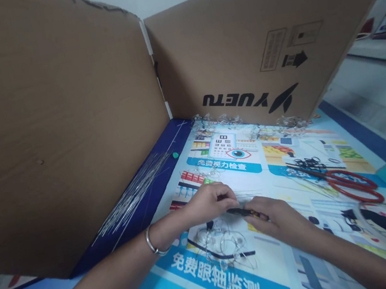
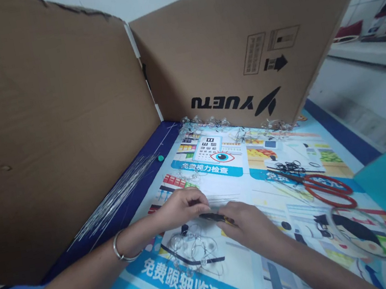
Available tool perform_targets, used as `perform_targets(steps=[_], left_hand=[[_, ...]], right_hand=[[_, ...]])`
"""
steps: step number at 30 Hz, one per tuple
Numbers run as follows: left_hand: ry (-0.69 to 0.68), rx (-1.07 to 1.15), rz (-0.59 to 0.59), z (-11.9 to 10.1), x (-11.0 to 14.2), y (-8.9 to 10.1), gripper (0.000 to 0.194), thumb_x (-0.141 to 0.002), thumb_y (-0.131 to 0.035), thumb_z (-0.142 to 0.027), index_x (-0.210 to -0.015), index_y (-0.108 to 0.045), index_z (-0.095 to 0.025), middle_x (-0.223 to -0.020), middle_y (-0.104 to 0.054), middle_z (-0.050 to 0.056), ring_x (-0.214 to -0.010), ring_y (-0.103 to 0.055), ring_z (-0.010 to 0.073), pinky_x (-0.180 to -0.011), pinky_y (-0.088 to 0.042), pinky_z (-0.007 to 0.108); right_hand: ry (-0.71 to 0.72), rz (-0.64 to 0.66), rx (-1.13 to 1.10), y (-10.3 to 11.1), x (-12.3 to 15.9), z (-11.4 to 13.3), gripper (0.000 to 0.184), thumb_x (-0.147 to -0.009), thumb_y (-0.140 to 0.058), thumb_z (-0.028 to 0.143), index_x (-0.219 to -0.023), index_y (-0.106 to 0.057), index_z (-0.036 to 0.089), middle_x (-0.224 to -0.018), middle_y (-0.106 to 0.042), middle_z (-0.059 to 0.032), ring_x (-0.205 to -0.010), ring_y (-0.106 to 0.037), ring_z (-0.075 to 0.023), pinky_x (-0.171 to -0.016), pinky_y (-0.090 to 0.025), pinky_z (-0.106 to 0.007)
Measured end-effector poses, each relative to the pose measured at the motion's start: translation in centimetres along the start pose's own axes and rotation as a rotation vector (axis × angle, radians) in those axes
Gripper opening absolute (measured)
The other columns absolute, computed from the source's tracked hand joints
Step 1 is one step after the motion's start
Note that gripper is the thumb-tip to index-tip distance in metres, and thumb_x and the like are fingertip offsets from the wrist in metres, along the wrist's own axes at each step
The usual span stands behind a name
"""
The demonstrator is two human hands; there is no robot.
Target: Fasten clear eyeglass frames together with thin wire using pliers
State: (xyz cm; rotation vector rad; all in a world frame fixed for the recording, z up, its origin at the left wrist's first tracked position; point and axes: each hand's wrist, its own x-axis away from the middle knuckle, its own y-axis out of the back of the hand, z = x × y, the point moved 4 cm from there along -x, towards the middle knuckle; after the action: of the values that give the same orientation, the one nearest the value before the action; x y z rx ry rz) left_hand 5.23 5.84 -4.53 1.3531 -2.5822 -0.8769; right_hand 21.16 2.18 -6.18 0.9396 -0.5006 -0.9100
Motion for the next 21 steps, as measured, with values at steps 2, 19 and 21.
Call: perform_targets(steps=[2, 19, 21], left_hand=[[0.005, 0.020, 0.027, -0.1, 0.0, 0.0, 0.007, -0.079, -0.060, -0.016, -0.075, -0.066, -0.014, -0.069, -0.062, 0.000, -0.070, -0.055, 0.0118, -0.064, -0.041, 0.019], [0.120, 0.168, 0.029, 0.3, 4.4, 2.5, 0.012, -0.080, -0.052, -0.023, -0.081, -0.060, -0.014, -0.082, -0.059, 0.004, -0.075, -0.055, 0.0133, -0.068, -0.043, 0.025], [0.142, 0.214, 0.086, 0.5, 4.9, 2.8, 0.012, -0.079, -0.052, -0.022, -0.082, -0.059, -0.014, -0.084, -0.059, 0.005, -0.078, -0.055, 0.0143, -0.070, -0.043, 0.026]], right_hand=[[0.009, -0.005, -0.013, 0.0, 0.1, 0.0, 0.020, -0.087, -0.045, 0.031, -0.091, -0.062, 0.021, -0.074, -0.058, -0.0020, -0.068, -0.053, -0.0167, -0.060, -0.038, -0.027], [0.104, -0.102, -0.113, -1.1, 2.3, -0.5, 0.022, -0.091, -0.045, 0.035, -0.099, -0.060, 0.021, -0.085, -0.062, -0.0067, -0.072, -0.057, -0.0170, -0.064, -0.045, -0.029], [0.131, -0.113, -0.109, -1.2, 2.6, -0.4, 0.020, -0.091, -0.045, 0.033, -0.099, -0.059, 0.022, -0.083, -0.062, -0.0064, -0.074, -0.057, -0.0174, -0.065, -0.046, -0.029]])
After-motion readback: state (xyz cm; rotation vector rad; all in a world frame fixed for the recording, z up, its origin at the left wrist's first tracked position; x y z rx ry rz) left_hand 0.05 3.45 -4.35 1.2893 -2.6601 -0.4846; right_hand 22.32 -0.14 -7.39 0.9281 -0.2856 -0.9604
